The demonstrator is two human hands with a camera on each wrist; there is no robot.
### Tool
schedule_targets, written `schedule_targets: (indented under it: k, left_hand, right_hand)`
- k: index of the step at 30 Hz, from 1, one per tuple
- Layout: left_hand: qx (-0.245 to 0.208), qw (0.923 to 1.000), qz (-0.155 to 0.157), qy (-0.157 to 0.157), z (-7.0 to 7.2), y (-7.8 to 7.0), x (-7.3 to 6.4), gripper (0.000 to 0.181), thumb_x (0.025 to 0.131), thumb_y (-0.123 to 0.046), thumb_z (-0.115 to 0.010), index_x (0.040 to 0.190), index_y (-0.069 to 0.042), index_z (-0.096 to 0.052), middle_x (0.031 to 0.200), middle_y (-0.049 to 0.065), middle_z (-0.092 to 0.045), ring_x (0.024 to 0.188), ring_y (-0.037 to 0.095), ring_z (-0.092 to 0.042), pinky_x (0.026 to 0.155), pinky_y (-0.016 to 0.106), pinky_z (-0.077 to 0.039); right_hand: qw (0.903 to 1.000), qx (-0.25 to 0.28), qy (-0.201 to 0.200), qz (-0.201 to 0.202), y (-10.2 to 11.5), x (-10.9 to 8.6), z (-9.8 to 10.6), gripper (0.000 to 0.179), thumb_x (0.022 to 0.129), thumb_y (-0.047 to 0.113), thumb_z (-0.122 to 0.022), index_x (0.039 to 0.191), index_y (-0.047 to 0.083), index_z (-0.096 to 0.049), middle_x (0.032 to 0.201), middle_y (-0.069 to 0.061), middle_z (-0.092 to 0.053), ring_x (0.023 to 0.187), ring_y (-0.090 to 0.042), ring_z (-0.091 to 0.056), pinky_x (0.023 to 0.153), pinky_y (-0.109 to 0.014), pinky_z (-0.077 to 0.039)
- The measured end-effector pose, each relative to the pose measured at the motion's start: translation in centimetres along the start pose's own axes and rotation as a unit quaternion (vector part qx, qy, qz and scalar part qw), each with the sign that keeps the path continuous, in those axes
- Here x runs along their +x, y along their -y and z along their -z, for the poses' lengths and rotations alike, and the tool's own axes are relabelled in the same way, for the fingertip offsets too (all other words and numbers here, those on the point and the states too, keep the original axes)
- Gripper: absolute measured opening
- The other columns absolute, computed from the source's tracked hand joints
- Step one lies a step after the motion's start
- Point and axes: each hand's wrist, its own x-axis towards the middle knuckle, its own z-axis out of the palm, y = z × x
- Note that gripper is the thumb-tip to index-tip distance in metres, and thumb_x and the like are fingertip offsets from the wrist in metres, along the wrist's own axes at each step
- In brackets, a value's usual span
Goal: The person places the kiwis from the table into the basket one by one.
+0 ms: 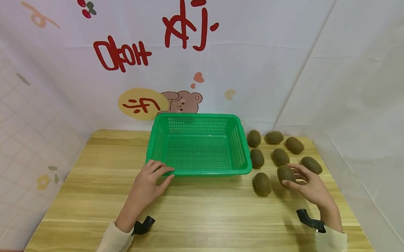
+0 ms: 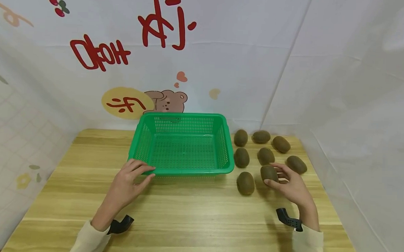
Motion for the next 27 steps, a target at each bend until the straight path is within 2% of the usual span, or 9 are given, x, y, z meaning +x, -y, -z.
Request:
schedule_targets:
  k: [5, 13, 20, 27]
  left_hand:
    - [-0.006, 0.9999, 0.007, 0.008, 0.1, 0.0, -0.1, 0.022, 0.08, -0.011, -0.088, 0.1, -0.012, -0.079, 0.095, 0.001, -0.071, 0.09, 0.019, -0.058, 0.074, 0.034, -0.053]
    - [-0.01, 0.9997, 0.017, 0.016, 0.0, 0.0, -0.1, 0.021, 0.081, -0.011, -0.087, 0.101, -0.012, -0.079, 0.097, 0.001, -0.071, 0.092, 0.02, -0.058, 0.077, 0.036, -0.054]
    - [-0.014, 0.9993, 0.028, 0.019, 0.0, 0.0, -0.1, 0.02, 0.084, -0.013, -0.086, 0.102, -0.013, -0.079, 0.098, 0.001, -0.071, 0.093, 0.02, -0.058, 0.076, 0.036, -0.054]
    - [-0.021, 0.9993, 0.027, 0.016, 0.0, 0.0, 0.0, 0.02, 0.083, -0.012, -0.086, 0.103, -0.013, -0.079, 0.098, 0.0, -0.071, 0.093, 0.019, -0.058, 0.076, 0.036, -0.054]
  right_hand:
    - [0.9997, 0.013, -0.009, 0.017, 0.6, 0.2, -0.4, 0.068, 0.093, 0.041, -0.077, 0.151, 0.02, -0.049, 0.146, -0.013, -0.053, 0.107, 0.012, -0.056, 0.081, -0.019, -0.055]
    - [0.9976, 0.041, -0.036, 0.044, 1.8, 0.9, -1.5, 0.067, 0.093, 0.034, -0.078, 0.151, 0.017, -0.05, 0.138, -0.012, -0.057, 0.103, 0.003, -0.064, 0.079, -0.018, -0.056]
    - [0.9928, 0.081, -0.064, 0.059, 3.1, 1.4, -2.2, 0.068, 0.091, 0.028, -0.081, 0.151, 0.014, -0.051, 0.137, -0.008, -0.06, 0.115, 0.003, -0.058, 0.085, -0.012, -0.054]
    - [0.9874, 0.1, -0.09, 0.084, 4.6, 1.1, -1.9, 0.068, 0.09, 0.02, -0.082, 0.151, 0.015, -0.051, 0.131, -0.006, -0.061, 0.114, 0.003, -0.059, 0.084, -0.011, -0.054]
